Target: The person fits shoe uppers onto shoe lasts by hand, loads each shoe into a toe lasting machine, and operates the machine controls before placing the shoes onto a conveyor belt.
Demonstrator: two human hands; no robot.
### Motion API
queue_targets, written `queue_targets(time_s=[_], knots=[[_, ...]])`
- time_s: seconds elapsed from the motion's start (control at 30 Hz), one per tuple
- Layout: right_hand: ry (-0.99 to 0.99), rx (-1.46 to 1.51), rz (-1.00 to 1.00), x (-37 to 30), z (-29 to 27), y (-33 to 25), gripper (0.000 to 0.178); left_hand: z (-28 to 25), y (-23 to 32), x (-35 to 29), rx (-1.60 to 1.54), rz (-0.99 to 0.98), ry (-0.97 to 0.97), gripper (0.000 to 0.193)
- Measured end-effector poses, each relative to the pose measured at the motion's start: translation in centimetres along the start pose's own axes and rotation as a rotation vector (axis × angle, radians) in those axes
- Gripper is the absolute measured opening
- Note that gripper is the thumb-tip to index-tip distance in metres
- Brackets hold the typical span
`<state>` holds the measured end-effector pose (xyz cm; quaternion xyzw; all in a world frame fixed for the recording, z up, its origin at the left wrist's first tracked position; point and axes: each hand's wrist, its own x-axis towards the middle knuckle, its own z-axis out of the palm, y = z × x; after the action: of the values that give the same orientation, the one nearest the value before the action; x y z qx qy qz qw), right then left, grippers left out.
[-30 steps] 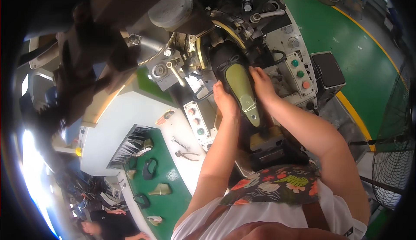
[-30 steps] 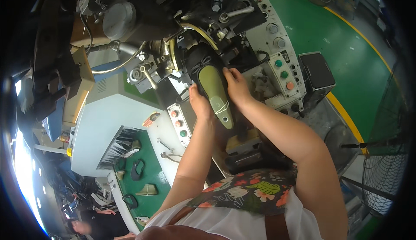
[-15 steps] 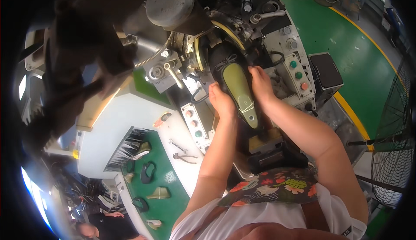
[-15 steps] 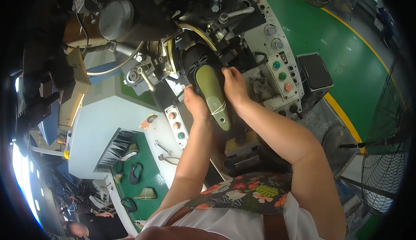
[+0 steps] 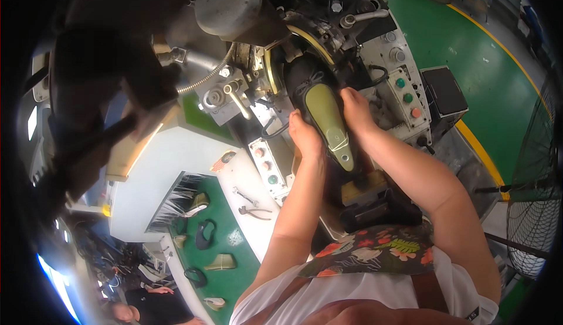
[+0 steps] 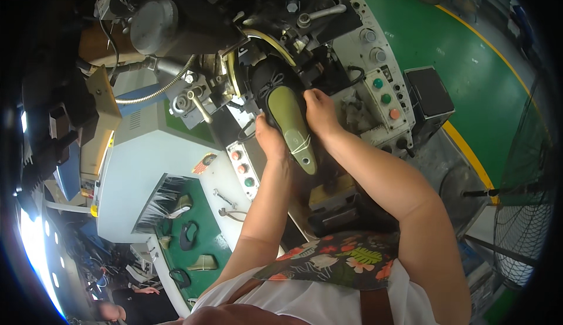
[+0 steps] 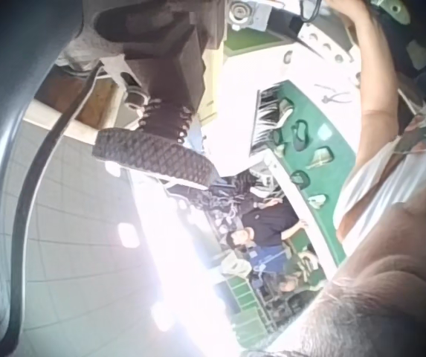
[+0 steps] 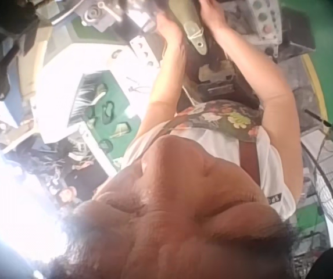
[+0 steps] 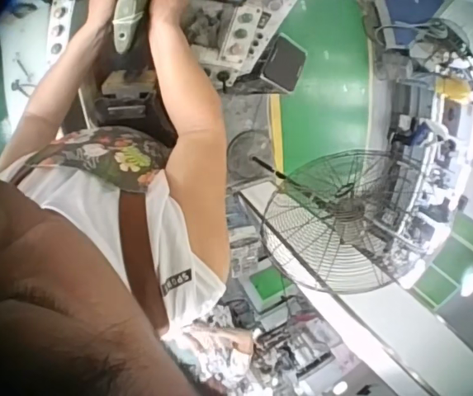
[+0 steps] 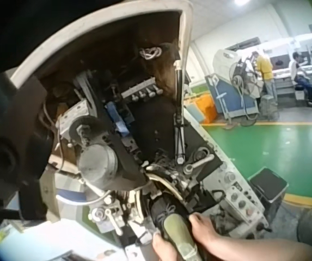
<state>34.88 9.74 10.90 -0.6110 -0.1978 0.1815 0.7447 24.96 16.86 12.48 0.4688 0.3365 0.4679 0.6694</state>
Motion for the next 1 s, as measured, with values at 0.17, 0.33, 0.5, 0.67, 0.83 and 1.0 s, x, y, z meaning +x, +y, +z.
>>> queue_targets(time_s=[0.17, 0.33, 0.5, 0.67, 0.83, 1.0], knots=[[0.101, 0.091, -0.045, -0.5, 0.6, -0.9, 0.032, 0.0, -0.2, -0.1, 0.052, 0.036, 0.000, 0.029], [0.054, 0.079, -0.048, 0.2, 0.3, 0.5, 0.031, 0.1, -0.4, 0.0, 0.151, 0.114, 0.059, 0.029], [0.067, 0.083, -0.019, 0.0, 0.8, 0.6, 0.031, -0.9, -0.9, 0.6, 0.336, 0.159, 0.059, 0.040], [0.069, 0.046, 0.007, 0.2, 0.4, 0.3, 0.031, -0.7, -1.4, 0.9, 0.271, 0.119, 0.033, 0.040], [-0.021, -0.038, 0.010, 1.1, 0.0, 1.0, 0.030, 0.1, -0.5, 0.3, 0.224, 0.028, -0.038, 0.043], [-0.010, -0.157, -0.222, 1.9, -0.1, 2.5, 0.029, 0.8, 0.1, -0.2, 0.130, -0.006, -0.053, 0.044]])
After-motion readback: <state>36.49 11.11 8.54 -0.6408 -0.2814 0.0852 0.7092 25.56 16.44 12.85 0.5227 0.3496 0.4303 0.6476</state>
